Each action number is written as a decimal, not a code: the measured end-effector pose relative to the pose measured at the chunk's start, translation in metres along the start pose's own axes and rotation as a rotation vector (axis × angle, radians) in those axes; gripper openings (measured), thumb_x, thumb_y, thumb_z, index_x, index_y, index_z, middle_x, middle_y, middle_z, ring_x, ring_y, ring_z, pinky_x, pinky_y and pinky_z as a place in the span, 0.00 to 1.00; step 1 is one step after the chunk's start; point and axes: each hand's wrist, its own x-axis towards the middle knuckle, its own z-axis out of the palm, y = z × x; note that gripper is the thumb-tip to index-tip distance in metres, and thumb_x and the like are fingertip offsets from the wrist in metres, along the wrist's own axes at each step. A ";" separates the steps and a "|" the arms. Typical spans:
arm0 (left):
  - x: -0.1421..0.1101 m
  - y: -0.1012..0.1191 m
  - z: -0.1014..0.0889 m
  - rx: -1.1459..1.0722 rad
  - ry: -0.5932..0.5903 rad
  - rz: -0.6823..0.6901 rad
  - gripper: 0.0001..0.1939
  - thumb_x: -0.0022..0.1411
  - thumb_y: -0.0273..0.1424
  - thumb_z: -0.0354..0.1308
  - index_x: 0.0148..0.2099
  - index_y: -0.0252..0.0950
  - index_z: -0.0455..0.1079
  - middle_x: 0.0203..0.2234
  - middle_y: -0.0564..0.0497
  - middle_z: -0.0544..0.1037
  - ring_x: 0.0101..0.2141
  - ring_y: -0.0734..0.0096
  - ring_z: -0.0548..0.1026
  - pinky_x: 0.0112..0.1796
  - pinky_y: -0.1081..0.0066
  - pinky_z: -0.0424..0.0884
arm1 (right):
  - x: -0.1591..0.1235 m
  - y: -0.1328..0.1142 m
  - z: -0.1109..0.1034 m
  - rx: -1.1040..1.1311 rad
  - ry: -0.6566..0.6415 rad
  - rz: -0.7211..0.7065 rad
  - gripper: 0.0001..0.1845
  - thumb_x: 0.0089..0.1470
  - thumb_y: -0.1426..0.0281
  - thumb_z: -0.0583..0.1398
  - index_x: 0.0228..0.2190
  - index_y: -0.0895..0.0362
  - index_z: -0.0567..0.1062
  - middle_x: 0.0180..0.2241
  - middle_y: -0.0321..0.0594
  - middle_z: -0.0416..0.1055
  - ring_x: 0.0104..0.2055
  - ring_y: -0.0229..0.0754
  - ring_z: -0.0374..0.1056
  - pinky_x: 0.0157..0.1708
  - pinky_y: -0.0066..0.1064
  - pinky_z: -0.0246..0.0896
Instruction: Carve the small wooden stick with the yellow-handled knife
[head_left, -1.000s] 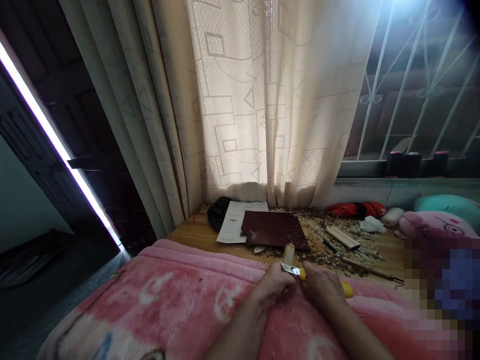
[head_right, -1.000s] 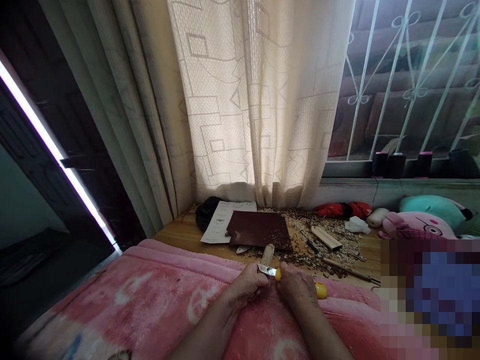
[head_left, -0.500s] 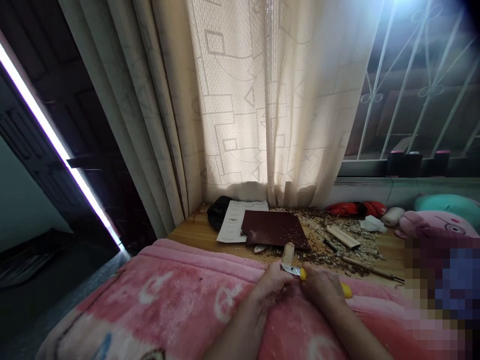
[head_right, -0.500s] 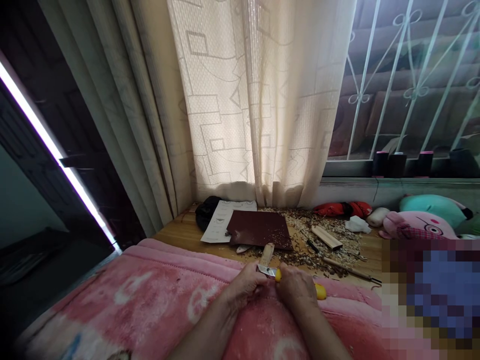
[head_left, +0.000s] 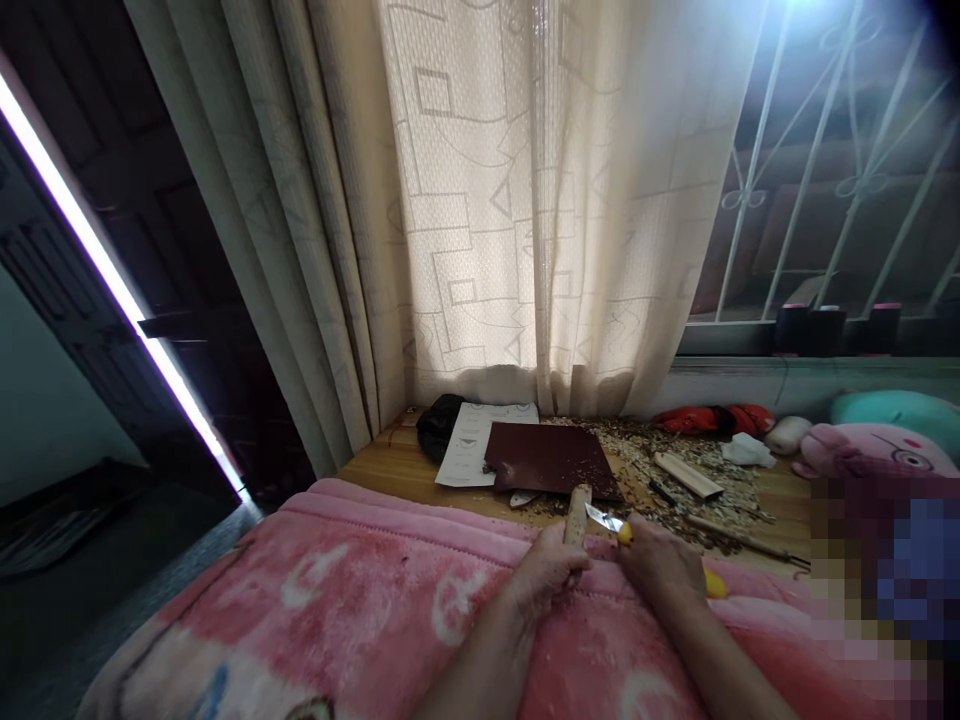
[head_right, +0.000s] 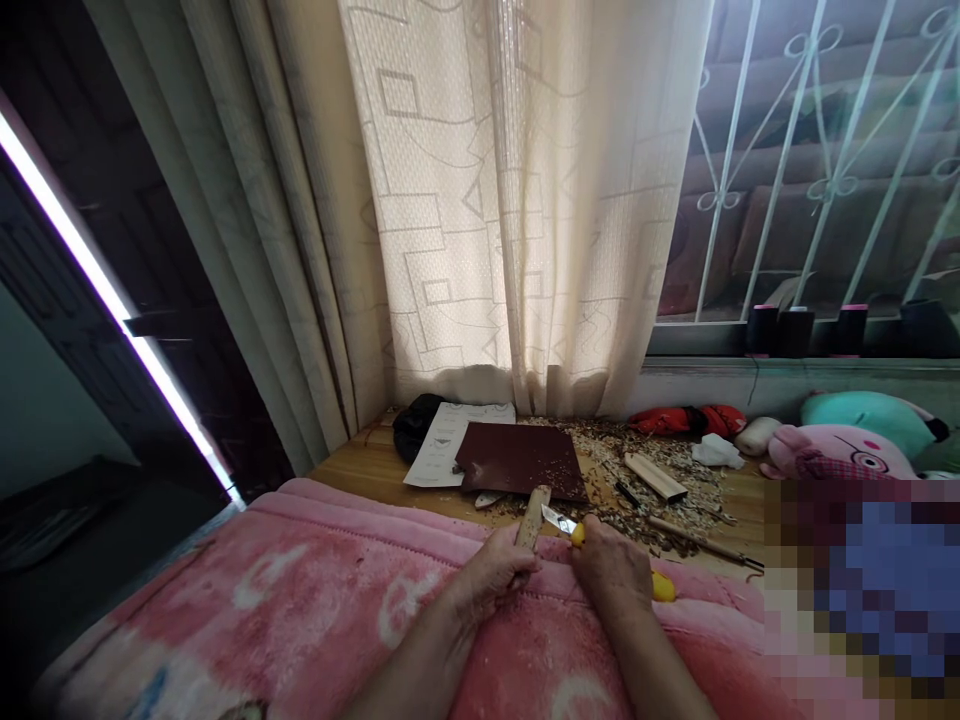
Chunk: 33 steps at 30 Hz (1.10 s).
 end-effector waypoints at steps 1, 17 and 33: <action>0.000 0.000 0.000 0.003 0.000 0.027 0.10 0.41 0.24 0.49 0.30 0.35 0.55 0.10 0.61 0.55 0.10 0.86 0.51 0.13 0.80 0.43 | 0.000 0.000 -0.001 0.001 -0.001 0.004 0.11 0.44 0.64 0.47 0.25 0.54 0.66 0.28 0.40 0.68 0.30 0.41 0.63 0.26 0.29 0.49; 0.010 -0.006 -0.001 -0.073 0.052 -0.035 0.23 0.46 0.53 0.38 0.28 0.37 0.53 0.07 0.62 0.53 0.07 0.85 0.45 0.11 0.80 0.37 | -0.003 0.002 -0.005 0.020 0.079 -0.001 0.10 0.44 0.65 0.46 0.23 0.53 0.65 0.25 0.37 0.68 0.27 0.38 0.62 0.22 0.26 0.43; -0.001 0.007 0.008 -0.143 -0.087 0.154 0.15 0.36 0.20 0.49 0.33 0.31 0.64 0.20 0.55 0.64 0.19 0.84 0.58 0.18 0.82 0.48 | -0.002 0.000 0.000 0.011 0.056 -0.122 0.09 0.44 0.65 0.48 0.24 0.54 0.65 0.25 0.37 0.67 0.28 0.39 0.62 0.24 0.27 0.45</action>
